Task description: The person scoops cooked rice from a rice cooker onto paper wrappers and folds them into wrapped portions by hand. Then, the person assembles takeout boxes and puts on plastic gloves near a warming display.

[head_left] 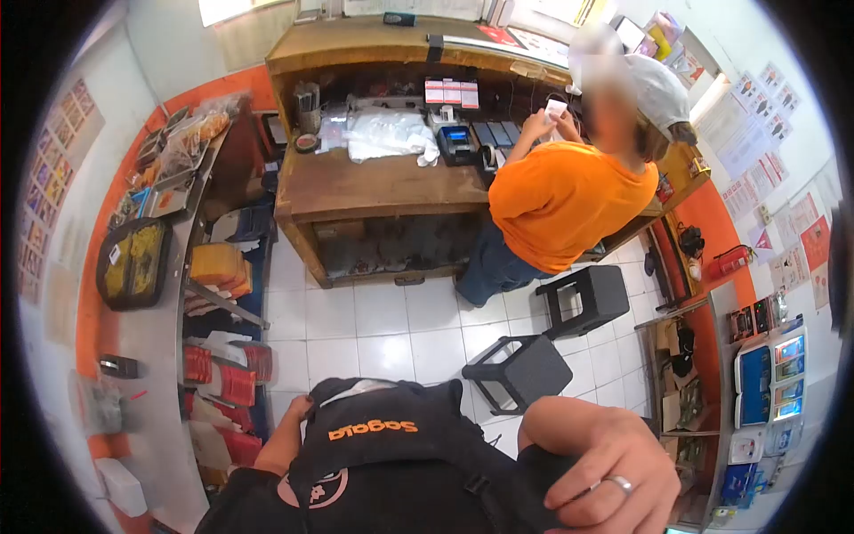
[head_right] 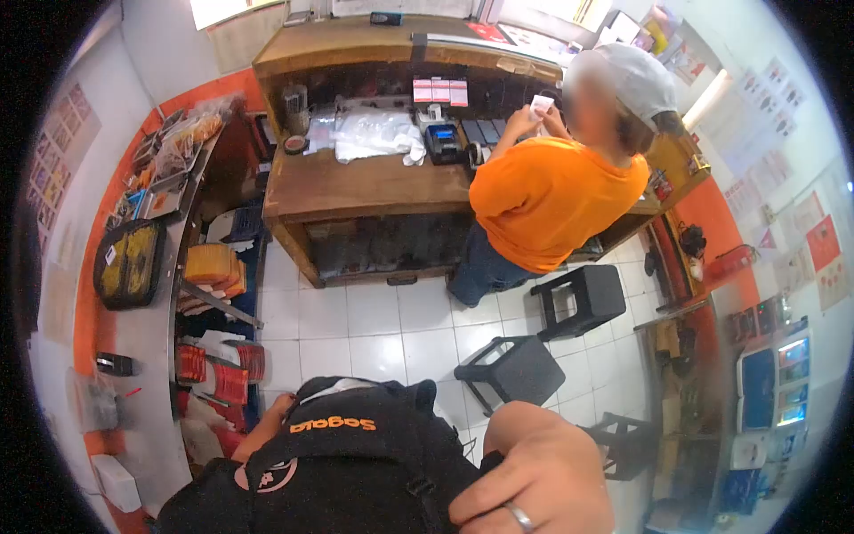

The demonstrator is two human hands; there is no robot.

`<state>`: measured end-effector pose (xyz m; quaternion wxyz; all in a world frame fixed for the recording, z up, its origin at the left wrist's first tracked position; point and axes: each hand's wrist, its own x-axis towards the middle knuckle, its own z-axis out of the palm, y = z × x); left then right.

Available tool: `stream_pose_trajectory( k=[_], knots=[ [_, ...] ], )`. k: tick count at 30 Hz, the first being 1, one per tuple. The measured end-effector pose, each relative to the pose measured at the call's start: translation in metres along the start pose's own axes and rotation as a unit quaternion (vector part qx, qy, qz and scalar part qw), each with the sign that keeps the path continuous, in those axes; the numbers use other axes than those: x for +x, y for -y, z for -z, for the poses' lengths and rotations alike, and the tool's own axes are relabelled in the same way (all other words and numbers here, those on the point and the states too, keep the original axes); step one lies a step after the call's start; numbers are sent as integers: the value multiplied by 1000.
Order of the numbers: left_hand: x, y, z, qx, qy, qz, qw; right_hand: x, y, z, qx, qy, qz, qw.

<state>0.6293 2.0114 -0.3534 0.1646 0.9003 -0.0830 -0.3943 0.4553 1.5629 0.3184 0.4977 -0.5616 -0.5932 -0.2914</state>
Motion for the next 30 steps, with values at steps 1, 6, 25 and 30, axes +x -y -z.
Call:
stream_pose_trajectory(
  k=[1, 6, 25, 30],
  knots=[
    [9, 6, -8, 17, -4, -1, 1000, -1, 2, 5, 24, 32, -23, 999],
    [-8, -10, -17, -54, 29, -4, 998, -66, -5, 12, 118, 41, -146, 981],
    [11, -23, -21, -46, 36, -3, 998, -216, -4, -58, 58, -341, -502, 793],
    [16, -33, -24, -155, -19, 12, 988, -226, -10, -56, 70, -374, -517, 767]
  ],
)
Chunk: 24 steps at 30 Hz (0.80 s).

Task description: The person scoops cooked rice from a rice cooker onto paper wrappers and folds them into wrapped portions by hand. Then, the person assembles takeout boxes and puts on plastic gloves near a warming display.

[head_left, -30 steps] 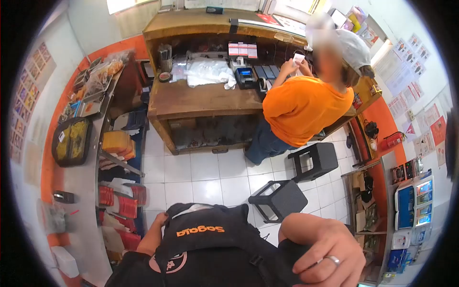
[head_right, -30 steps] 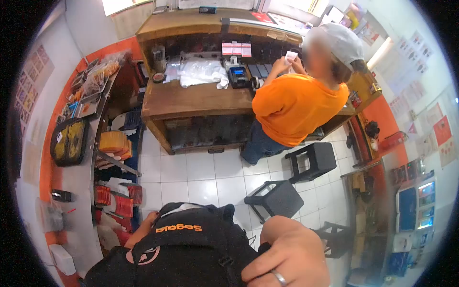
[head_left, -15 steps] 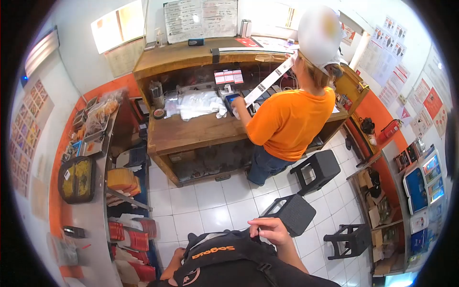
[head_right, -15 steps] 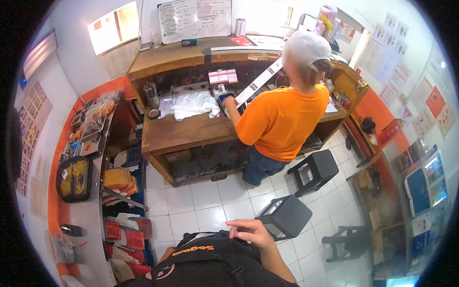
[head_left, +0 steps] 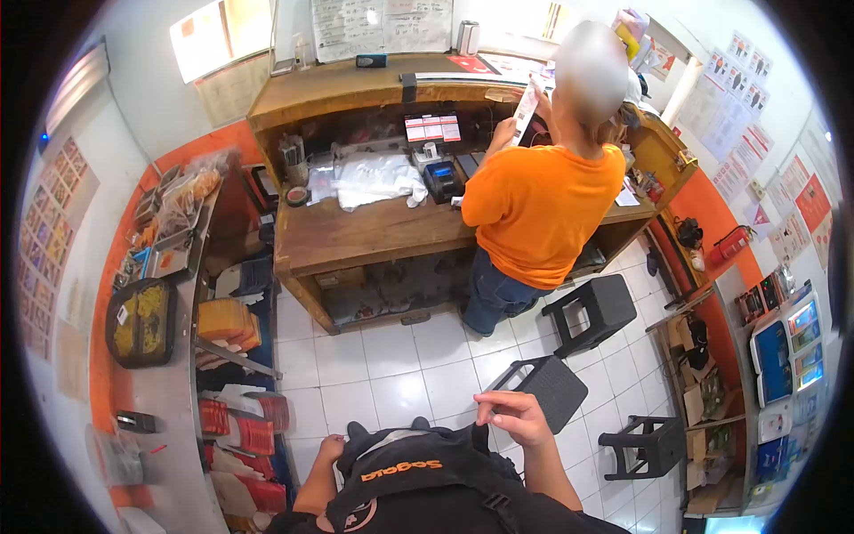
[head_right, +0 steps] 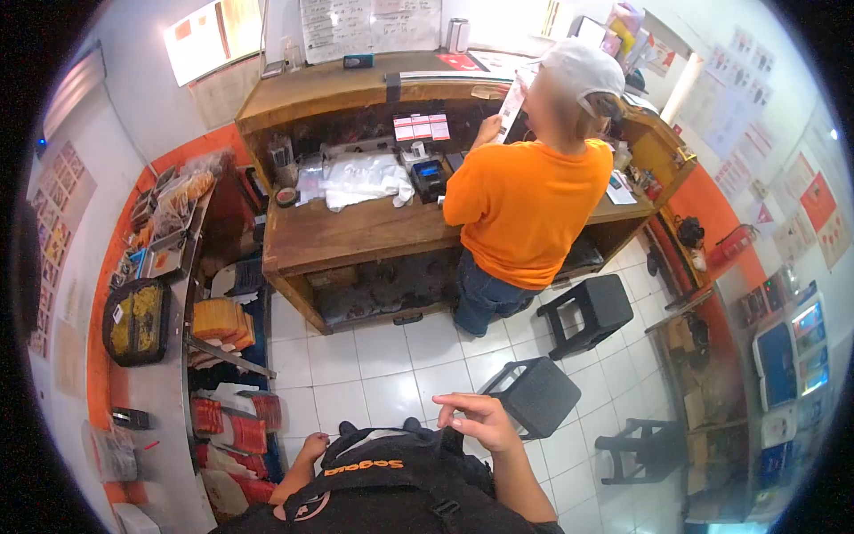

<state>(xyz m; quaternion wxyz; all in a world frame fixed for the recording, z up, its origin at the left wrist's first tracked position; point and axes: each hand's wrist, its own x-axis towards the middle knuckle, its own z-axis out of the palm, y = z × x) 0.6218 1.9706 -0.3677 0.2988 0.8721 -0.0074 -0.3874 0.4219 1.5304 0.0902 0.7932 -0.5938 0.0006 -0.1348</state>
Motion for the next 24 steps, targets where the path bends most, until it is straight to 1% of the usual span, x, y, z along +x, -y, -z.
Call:
stream_pose_trajectory(
  k=[1, 4, 7, 8, 11, 14, 17, 20, 23, 24],
  knots=[
    [-1, 0, -2, -9, -1, -5, 1000, 0, -6, 0, 6, -1, -8, 1000],
    [-19, -5, -2, 13, 16, 55, 998, 6, -11, -3, 10, 9, -38, 999],
    [-32, 12, -4, 70, 46, 40, 996, 13, -15, -2, 0, 27, -50, 998],
    [-37, 14, -5, 45, 45, 56, 996, 15, -16, -1, 0, 30, -49, 998],
    [-50, 21, 0, 72, 85, 69, 991, 20, -17, 2, 2, 22, -41, 999],
    [-46, 29, -4, 89, 42, 64, 993, 23, -17, 6, 3, -1, -39, 999],
    [-45, 18, 0, 96, 5, 33, 995, 25, -18, 9, -1, -11, -37, 999],
    [-40, 5, 4, 16, 19, 46, 999, 28, -19, 9, 7, -5, -39, 999],
    [-34, -12, 6, 2, 40, 50, 998, 27, -20, 9, 22, -1, -50, 999],
    [-33, -14, 5, 13, 30, 36, 999, 27, -20, 9, 27, -1, -55, 998]
  ],
)
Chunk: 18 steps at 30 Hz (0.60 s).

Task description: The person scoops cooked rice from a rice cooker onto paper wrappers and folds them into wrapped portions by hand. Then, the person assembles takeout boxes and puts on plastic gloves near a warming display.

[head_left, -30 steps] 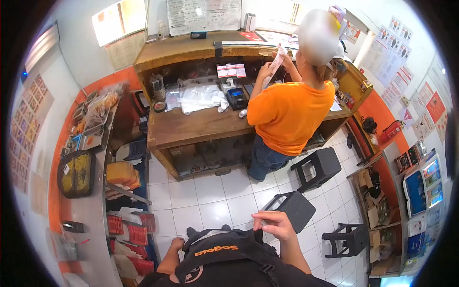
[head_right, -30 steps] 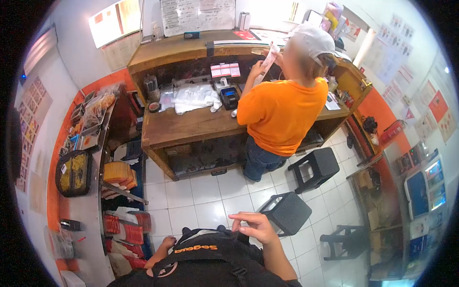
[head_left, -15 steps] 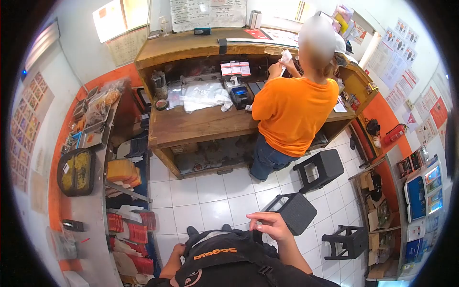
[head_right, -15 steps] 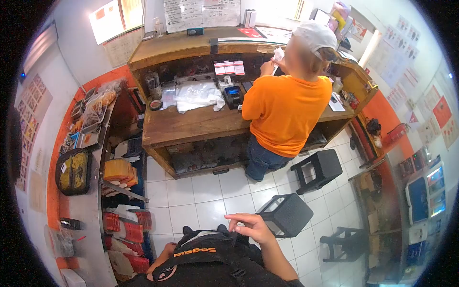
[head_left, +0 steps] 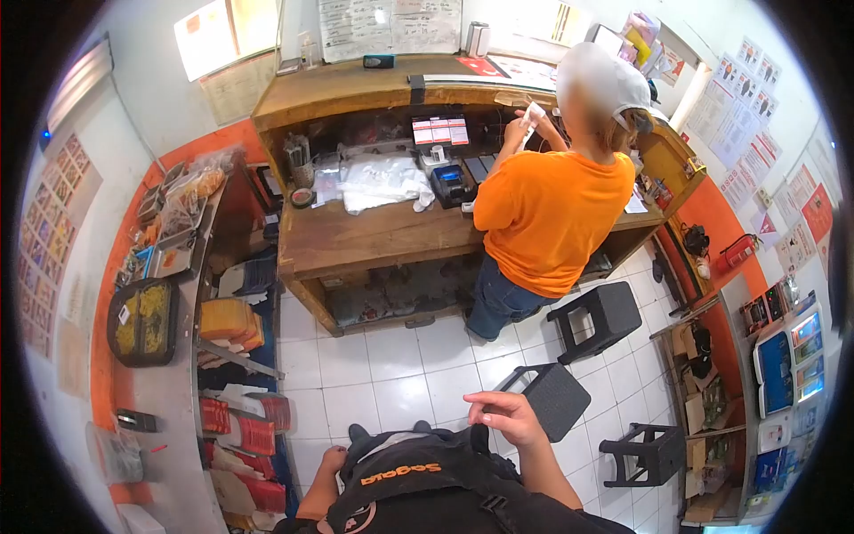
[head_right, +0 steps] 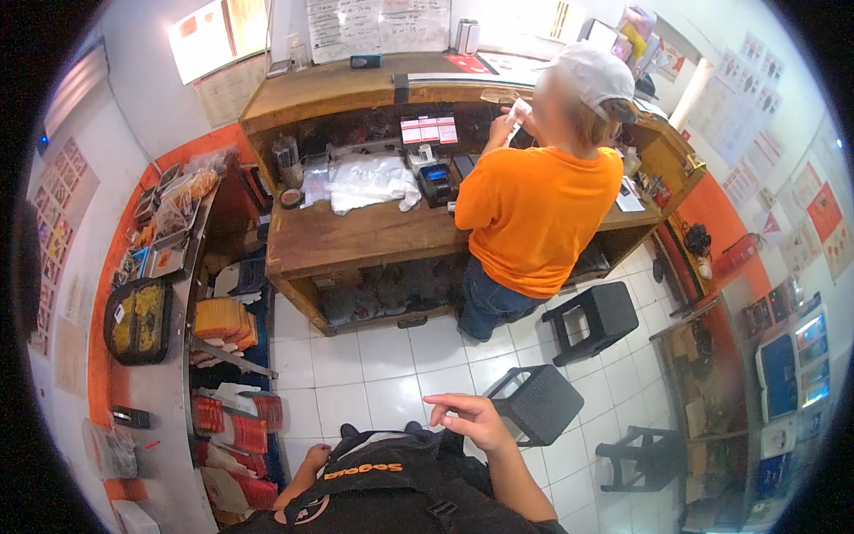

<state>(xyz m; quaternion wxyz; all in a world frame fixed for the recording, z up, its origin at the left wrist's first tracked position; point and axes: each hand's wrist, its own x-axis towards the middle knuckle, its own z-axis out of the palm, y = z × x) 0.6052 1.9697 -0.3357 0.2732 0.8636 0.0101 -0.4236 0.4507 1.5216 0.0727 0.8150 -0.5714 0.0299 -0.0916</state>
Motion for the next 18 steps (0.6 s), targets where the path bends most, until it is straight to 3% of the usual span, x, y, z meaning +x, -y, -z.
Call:
stream_pose_trajectory(
  k=[18],
  knots=[
    [12, 19, -7, 47, 23, 0, 999, -9, 0, 8, -18, -35, 4, 999]
  ],
)
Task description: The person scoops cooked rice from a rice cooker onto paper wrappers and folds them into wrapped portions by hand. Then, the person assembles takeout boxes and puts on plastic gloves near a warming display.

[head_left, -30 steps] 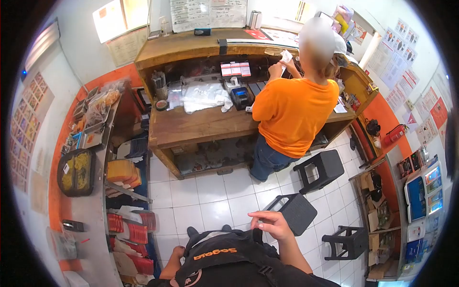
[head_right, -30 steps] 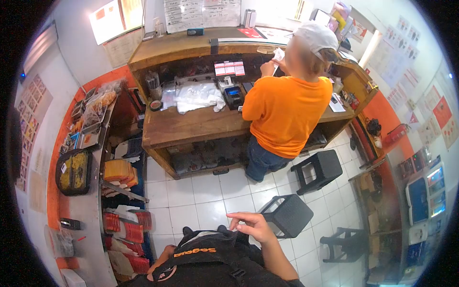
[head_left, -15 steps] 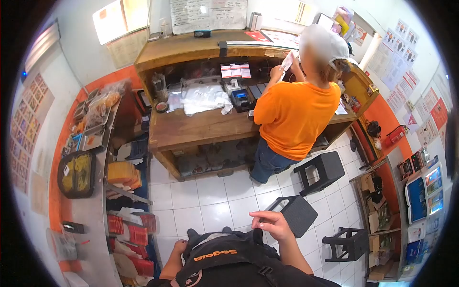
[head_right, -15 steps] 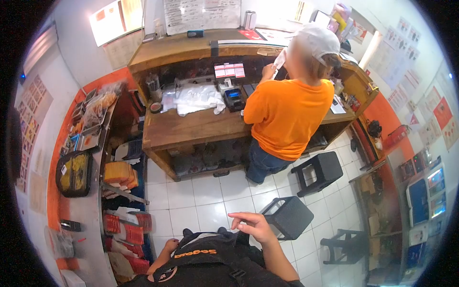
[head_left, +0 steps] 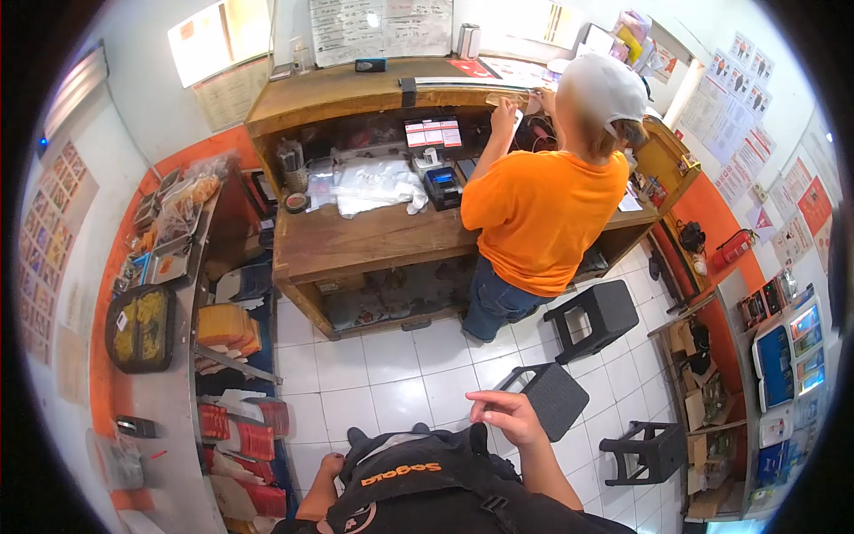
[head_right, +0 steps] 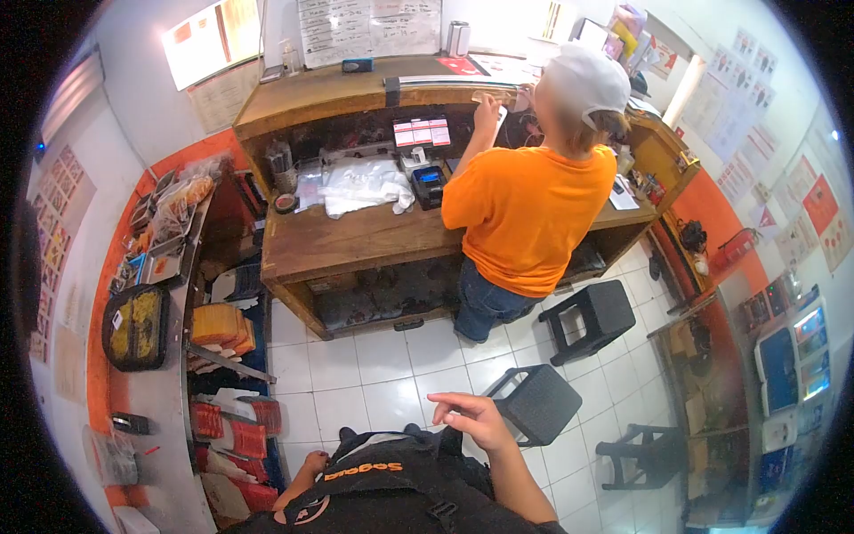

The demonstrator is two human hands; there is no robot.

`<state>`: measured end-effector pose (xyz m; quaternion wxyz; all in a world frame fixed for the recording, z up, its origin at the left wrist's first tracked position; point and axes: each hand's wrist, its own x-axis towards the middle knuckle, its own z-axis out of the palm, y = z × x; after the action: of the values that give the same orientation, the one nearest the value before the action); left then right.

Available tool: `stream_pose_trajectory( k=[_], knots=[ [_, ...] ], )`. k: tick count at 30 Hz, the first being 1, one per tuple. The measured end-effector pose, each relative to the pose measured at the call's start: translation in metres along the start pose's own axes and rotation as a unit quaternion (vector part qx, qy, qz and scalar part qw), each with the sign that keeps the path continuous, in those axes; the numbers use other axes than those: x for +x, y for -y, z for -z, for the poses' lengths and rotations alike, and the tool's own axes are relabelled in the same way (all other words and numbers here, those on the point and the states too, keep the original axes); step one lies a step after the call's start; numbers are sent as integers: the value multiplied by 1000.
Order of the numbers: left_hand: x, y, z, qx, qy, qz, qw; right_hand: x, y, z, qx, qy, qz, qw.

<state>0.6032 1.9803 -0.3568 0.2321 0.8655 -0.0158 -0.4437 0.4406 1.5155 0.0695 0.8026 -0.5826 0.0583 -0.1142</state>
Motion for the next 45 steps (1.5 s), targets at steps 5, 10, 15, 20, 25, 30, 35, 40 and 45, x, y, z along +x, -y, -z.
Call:
stream_pose_trajectory(
  k=[5, 10, 15, 20, 25, 30, 35, 40, 45],
  knots=[
    [1, 0, -6, -105, -25, 11, 994, 2, -1, -1, -6, 3, -12, 1000],
    [-3, -4, -6, -48, -17, 5, 999, 3, -3, -1, -4, 4, -17, 1000],
    [-23, -14, -3, -33, -26, 22, 999, 0, -3, -4, 0, -12, -15, 1000],
    [-21, -8, -7, -98, -9, 80, 992, -1, -4, -2, -44, 28, 3, 999],
    [-14, 3, -14, -76, -30, 25, 996, -2, 0, -4, -46, 30, 9, 998],
    [-17, 0, -8, -4, -31, 25, 999, -5, -6, -1, -51, 42, 13, 998],
    [-30, -6, -4, 33, -43, -3, 999, -6, -6, -3, -50, 36, 13, 998],
    [-27, 4, -12, 3, -94, -10, 996, -7, -5, -4, -52, 31, 10, 998],
    [-14, 14, -11, 7, -54, -36, 998, -7, -8, -2, -43, 29, 11, 999]
  ],
)
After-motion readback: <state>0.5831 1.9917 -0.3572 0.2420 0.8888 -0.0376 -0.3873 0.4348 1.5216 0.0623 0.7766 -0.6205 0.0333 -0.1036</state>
